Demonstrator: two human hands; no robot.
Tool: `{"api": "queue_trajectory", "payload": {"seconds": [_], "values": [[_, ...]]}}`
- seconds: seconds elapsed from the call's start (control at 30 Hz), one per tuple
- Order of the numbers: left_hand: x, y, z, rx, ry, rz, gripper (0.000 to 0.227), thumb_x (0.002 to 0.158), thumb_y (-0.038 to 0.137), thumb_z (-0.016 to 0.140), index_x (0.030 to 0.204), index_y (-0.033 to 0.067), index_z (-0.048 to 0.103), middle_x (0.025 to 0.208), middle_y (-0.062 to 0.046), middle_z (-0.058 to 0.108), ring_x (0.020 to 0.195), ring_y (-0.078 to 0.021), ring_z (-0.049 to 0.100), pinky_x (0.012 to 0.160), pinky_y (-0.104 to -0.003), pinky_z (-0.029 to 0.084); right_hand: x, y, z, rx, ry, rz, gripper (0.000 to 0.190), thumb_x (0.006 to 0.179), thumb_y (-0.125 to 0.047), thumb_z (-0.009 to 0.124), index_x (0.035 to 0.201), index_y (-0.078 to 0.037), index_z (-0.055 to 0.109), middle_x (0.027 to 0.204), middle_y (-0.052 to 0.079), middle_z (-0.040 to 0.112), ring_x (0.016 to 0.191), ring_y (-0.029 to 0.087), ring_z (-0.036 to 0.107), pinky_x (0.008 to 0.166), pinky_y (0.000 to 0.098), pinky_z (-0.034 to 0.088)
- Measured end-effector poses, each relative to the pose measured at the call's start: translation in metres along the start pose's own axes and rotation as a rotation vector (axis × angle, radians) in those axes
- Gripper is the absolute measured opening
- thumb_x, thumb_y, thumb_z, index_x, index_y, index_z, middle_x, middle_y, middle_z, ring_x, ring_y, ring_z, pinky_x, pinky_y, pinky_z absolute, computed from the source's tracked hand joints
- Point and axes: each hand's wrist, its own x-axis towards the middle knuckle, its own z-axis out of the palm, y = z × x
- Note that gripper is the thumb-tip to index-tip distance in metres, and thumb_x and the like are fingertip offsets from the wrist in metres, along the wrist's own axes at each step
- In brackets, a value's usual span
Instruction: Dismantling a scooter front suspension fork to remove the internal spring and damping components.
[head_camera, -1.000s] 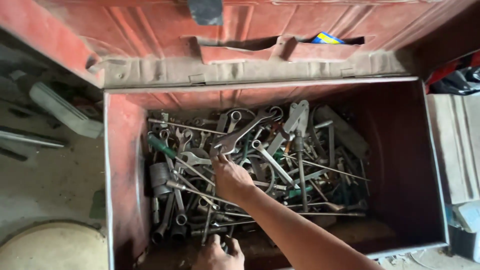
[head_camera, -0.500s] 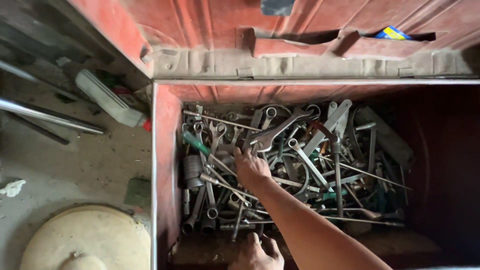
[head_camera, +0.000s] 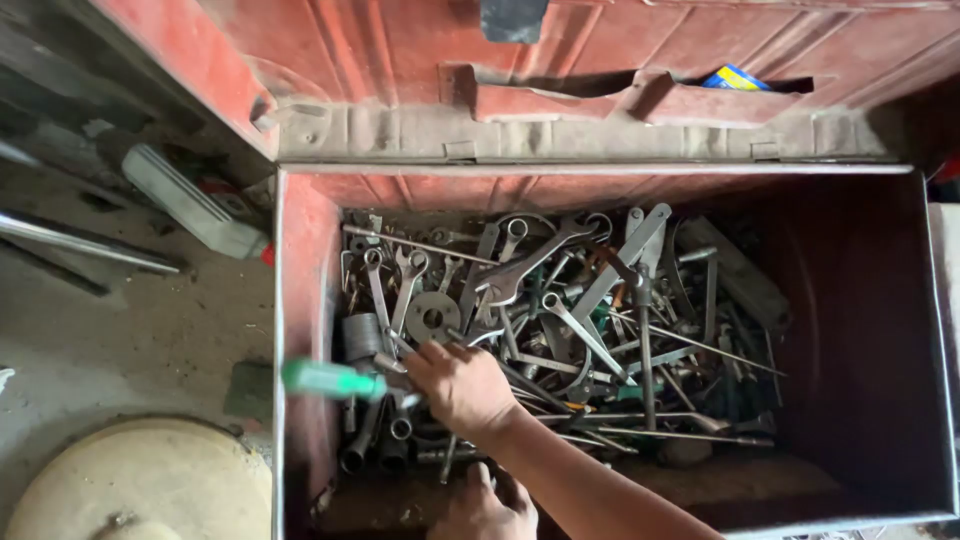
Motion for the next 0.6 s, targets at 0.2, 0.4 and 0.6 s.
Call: {"api": "queue_trajectory", "payload": {"seconds": [0.2, 0.4, 0.6], "values": [[-0.011, 0.023, -0.055, 0.013, 0.236, 0.077, 0.047, 0.061, 0.046, 0.077, 0.102, 0.0235, 0.076, 0.081, -0.01, 0.075, 0.077, -0.039, 0.072, 0.063, -0.054, 0.058, -0.025, -0.023, -0.083, 0.023, 0.171, -0.131, 0.014, 0.085, -0.004, 0.067, 0.096, -0.009, 0.062, 0.095, 0.008, 0.065, 0.082, 0.027, 0.071, 0.059, 0.0389, 0.055], [-0.02, 0.016, -0.084, 0.036, -0.135, 0.064, 0.034, 0.081, 0.056, 0.07, 0.09, 0.0242, 0.078, 0.09, -0.008, 0.079, 0.09, -0.0324, 0.074, 0.08, -0.046, 0.058, -0.127, 0.01, -0.188, 0.227, 0.449, 0.216, 0.011, 0.092, 0.0, 0.069, 0.1, -0.004, 0.062, 0.101, 0.013, 0.064, 0.082, 0.033, 0.067, 0.064, 0.0348, 0.055], [-0.048, -0.018, -0.032, -0.768, 0.063, 0.397, 0.037, 0.084, 0.035, 0.075, 0.102, 0.0028, 0.078, 0.088, -0.009, 0.081, 0.081, -0.0167, 0.076, 0.075, -0.032, 0.057, -0.277, 0.03, -0.303, 0.814, 0.588, 0.835, 0.011, 0.095, -0.001, 0.07, 0.094, 0.002, 0.059, 0.077, 0.012, 0.056, 0.068, 0.023, 0.058, 0.056, 0.0369, 0.048]]}}
